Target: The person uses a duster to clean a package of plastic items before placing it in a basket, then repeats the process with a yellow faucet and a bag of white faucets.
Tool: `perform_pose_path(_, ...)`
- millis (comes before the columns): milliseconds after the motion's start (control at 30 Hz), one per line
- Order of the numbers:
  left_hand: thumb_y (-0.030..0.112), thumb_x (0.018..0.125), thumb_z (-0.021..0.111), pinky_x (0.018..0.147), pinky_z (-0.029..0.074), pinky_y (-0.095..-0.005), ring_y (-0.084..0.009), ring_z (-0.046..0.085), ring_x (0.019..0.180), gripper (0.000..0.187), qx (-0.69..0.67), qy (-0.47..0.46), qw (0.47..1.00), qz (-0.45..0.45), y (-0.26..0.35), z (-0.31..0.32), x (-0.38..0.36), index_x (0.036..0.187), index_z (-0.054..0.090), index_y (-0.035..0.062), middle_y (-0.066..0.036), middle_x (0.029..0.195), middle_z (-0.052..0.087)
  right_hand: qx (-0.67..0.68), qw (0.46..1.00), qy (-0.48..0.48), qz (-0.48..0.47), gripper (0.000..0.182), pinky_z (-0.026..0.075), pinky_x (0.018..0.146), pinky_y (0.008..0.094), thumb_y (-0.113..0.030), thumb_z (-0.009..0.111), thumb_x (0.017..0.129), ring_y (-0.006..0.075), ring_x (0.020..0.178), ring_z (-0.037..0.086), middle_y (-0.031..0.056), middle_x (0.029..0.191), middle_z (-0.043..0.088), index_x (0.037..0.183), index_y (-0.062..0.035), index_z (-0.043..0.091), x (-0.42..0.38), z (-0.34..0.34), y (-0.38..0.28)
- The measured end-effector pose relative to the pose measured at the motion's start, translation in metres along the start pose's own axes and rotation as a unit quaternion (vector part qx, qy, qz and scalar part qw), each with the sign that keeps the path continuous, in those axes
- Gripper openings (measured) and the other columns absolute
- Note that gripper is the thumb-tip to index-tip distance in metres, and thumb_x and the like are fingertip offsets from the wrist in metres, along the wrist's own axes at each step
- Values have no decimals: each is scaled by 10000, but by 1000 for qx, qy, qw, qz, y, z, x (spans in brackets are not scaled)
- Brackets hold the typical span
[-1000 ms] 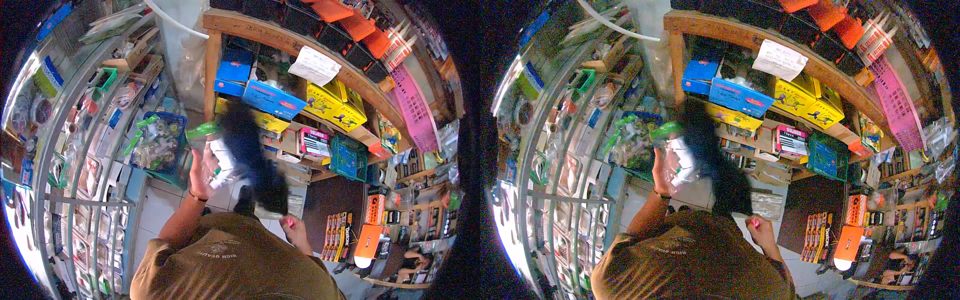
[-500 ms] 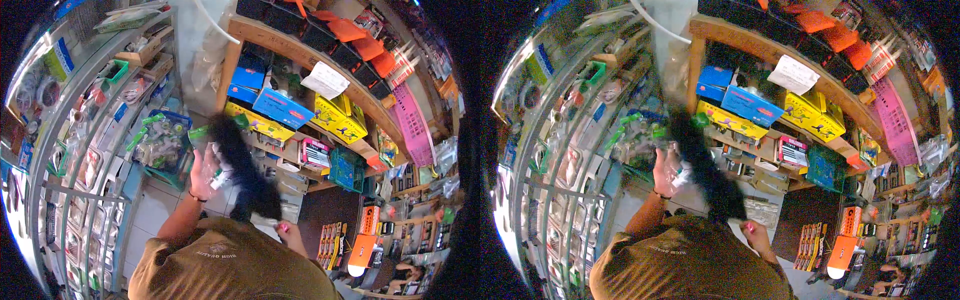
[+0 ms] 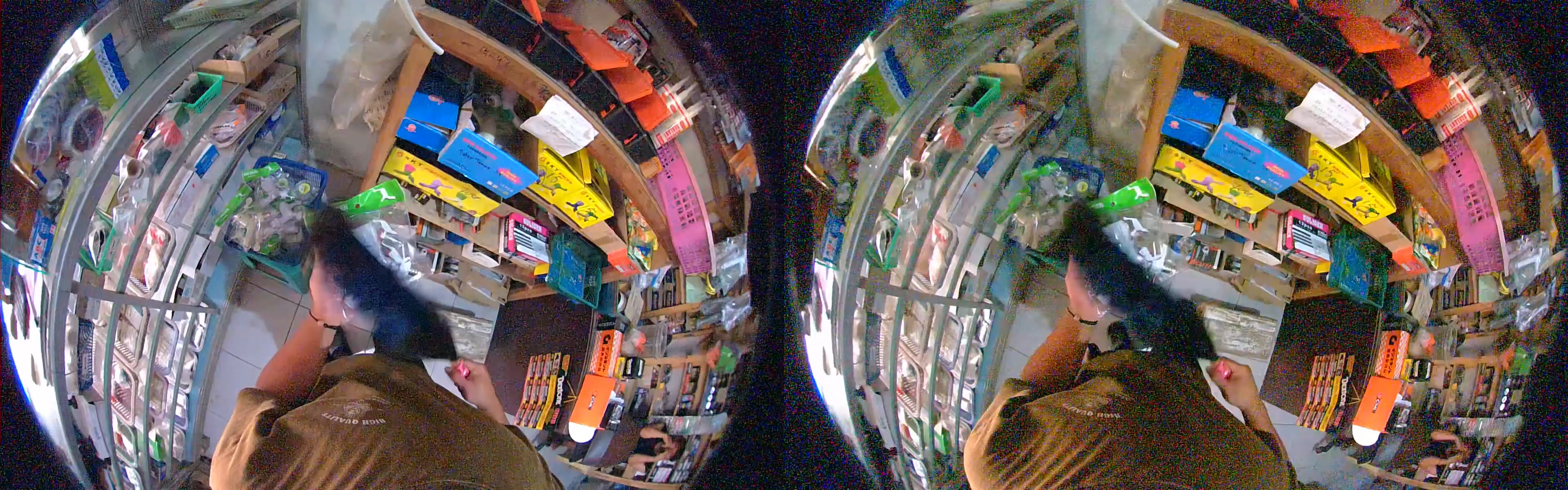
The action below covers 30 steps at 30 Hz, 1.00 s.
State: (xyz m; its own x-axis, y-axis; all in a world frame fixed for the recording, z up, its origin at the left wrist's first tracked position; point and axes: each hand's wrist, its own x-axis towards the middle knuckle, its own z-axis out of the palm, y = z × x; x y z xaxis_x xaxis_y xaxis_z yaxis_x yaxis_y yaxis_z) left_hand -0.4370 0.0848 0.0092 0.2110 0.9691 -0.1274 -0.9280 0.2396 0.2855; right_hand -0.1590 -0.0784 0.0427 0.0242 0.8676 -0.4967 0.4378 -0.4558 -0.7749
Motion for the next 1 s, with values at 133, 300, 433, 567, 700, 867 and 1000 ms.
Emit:
perform_pose_path(133,565,836,299,879,400,-406,-261,446,1092,665,67,-164,982,70,8,42,-18,1295,263,84,-112,1198,450,-10,1000,-20,-9,116,411,526,246,-162,596,778,99,527,476,9,587,511,816,-58,561,-7,0,-1)
perform_pose_path(300,475,828,417,898,388,-448,-270,415,1112,674,25,-49,998,-4,3,8,-14,1336,135,135,-82,1287,311,-80,994,35,-69,151,380,470,239,-195,603,782,88,476,446,-9,562,500,771,-56,544,5,0,10)
perform_pose_path(433,271,825,479,866,392,-534,-284,447,1076,554,50,25,998,-39,0,16,-23,1301,220,155,-92,1229,375,116,979,41,160,191,283,338,225,-198,583,797,59,374,374,-40,481,413,670,-91,490,9,-7,-17)
perform_pose_path(567,205,837,468,820,445,-448,-243,507,994,419,111,17,993,-31,-14,-2,-20,1217,342,84,-75,1108,484,93,986,-100,97,205,246,326,224,-196,574,810,65,342,341,-32,458,378,681,-88,458,5,-8,-8)
perform_pose_path(700,237,851,455,699,459,-316,-166,544,862,261,227,102,968,-21,-10,-22,-21,1039,481,58,-28,921,561,-10,994,-41,-100,127,419,462,276,-182,566,804,122,465,492,1,569,527,848,-63,573,5,-2,1)
perform_pose_path(867,334,851,386,707,459,-333,-188,543,876,330,1,74,997,4,-4,-11,-15,1065,485,103,-41,934,561,-161,984,-18,-80,183,452,551,288,-212,590,764,162,528,539,92,620,569,852,-53,566,-9,-9,-22)
perform_pose_path(1000,354,788,556,869,412,-427,-322,449,1054,597,362,-43,894,261,-13,-22,-36,1275,322,101,-176,1259,359,-136,986,-31,-94,166,453,563,269,-160,601,739,147,559,555,78,647,583,860,-48,574,-9,-8,0)
